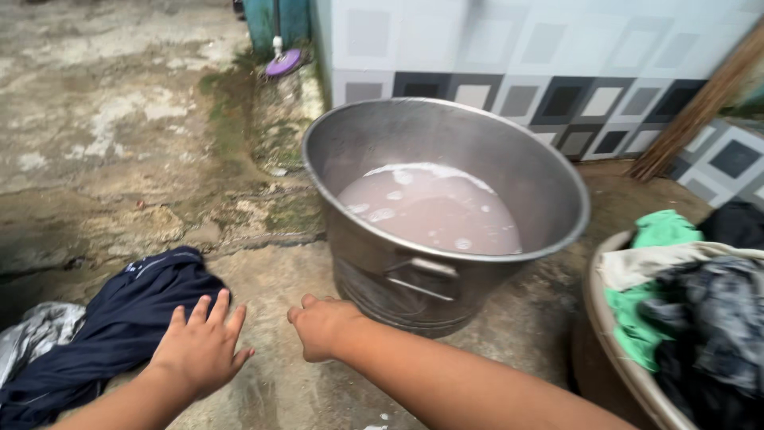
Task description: The person washes clothes by hand, submerging and scrubbing garments in soapy water in a metal tub, wringing them out, and placing them into a laundry basin.
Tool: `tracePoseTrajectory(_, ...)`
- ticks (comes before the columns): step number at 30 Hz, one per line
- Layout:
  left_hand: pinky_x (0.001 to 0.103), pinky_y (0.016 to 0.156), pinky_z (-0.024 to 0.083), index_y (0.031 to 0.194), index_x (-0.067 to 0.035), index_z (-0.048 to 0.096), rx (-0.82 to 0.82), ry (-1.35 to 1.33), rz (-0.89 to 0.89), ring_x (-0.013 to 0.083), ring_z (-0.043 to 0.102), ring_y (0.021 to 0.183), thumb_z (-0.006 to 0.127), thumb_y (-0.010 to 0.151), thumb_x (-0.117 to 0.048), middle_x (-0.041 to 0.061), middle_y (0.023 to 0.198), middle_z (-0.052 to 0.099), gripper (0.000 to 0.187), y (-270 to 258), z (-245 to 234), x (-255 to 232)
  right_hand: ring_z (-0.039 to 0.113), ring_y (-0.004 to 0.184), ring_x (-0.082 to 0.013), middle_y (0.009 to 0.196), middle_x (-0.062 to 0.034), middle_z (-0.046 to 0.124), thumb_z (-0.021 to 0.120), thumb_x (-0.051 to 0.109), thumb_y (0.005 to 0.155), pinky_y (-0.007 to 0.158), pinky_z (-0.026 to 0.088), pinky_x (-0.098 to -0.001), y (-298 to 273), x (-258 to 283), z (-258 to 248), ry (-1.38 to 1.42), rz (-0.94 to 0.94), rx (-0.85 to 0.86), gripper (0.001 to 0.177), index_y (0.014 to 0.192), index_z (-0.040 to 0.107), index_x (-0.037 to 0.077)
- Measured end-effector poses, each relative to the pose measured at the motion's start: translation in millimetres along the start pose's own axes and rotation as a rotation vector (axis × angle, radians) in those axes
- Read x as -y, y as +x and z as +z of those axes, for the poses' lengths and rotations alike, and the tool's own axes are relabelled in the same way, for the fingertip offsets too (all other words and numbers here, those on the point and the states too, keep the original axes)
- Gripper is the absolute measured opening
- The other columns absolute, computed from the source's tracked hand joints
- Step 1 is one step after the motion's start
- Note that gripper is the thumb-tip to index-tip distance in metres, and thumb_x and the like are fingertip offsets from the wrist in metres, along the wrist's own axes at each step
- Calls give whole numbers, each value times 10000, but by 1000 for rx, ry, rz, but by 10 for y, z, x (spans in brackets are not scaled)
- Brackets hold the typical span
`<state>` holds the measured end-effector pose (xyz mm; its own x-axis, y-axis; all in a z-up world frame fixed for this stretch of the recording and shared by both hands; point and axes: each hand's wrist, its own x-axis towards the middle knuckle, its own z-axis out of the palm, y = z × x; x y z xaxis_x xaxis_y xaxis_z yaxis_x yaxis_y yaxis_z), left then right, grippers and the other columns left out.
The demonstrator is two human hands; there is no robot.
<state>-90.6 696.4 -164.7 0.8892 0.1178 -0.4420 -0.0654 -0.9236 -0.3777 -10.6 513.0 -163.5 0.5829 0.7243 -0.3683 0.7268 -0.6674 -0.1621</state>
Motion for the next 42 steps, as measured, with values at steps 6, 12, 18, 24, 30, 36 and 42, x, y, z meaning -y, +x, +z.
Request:
tracePoseTrajectory(6,548,1233,211,1629,-136,144,2,-117,-80,360,148,1564,401,1031,-618,191,1700,62,810,610,376,371,580,1275,-332,1454,-125,491,685,148,825,980,540,-480,592,193,221,6,35,64,676,1467,472,133)
tracePoseTrajectory(12,513,1244,186,1634,-107,121,-22,-247,-215,348,142,1564,553,984,-582,195,1708,40,913,1117,615,674,507,1329,-346,1499,-163,403,695,108,812,1049,494,-450,939,308,222,59,19,120,851,1577,324,146)
tracePoseTrajectory(18,550,1232,177,1642,-87,150,108,-77,-284,376,121,1572,562,987,-561,213,1713,34,907,1468,1070,725,484,1358,-360,1599,-188,297,686,97,813,1095,452,-435,1055,274,342,108,-4,182,893,1602,274,161)
tracePoseTrajectory(24,595,1223,362,1562,-177,398,-61,-294,-239,321,670,1271,409,1056,-233,155,1379,665,509,1699,1124,784,482,1371,-371,1615,-219,277,698,52,789,1097,459,-434,1154,172,479,152,4,252,966,1627,228,159)
tracePoseTrajectory(30,505,1017,468,1401,-108,497,-288,-1022,-313,450,615,1181,525,971,-366,271,1210,666,503,1377,233,599,402,1430,-385,1575,-280,312,870,296,753,1177,356,-435,1191,8,446,667,100,-21,1242,1629,16,81)
tracePoseTrajectory(36,457,918,521,1047,-100,691,-459,-1313,-94,393,693,1025,604,839,-351,198,1069,734,338,833,-564,85,543,1331,-323,1449,-250,540,875,265,637,1102,442,-389,904,-42,340,1147,-365,-446,1067,1512,330,-12)
tracePoseTrajectory(42,434,764,540,912,-39,680,-540,-1317,148,367,697,798,605,825,-329,231,863,717,312,529,-852,-68,722,961,-172,1021,-109,763,800,174,714,860,570,-317,254,-50,69,1186,-61,-453,461,1121,689,-10)
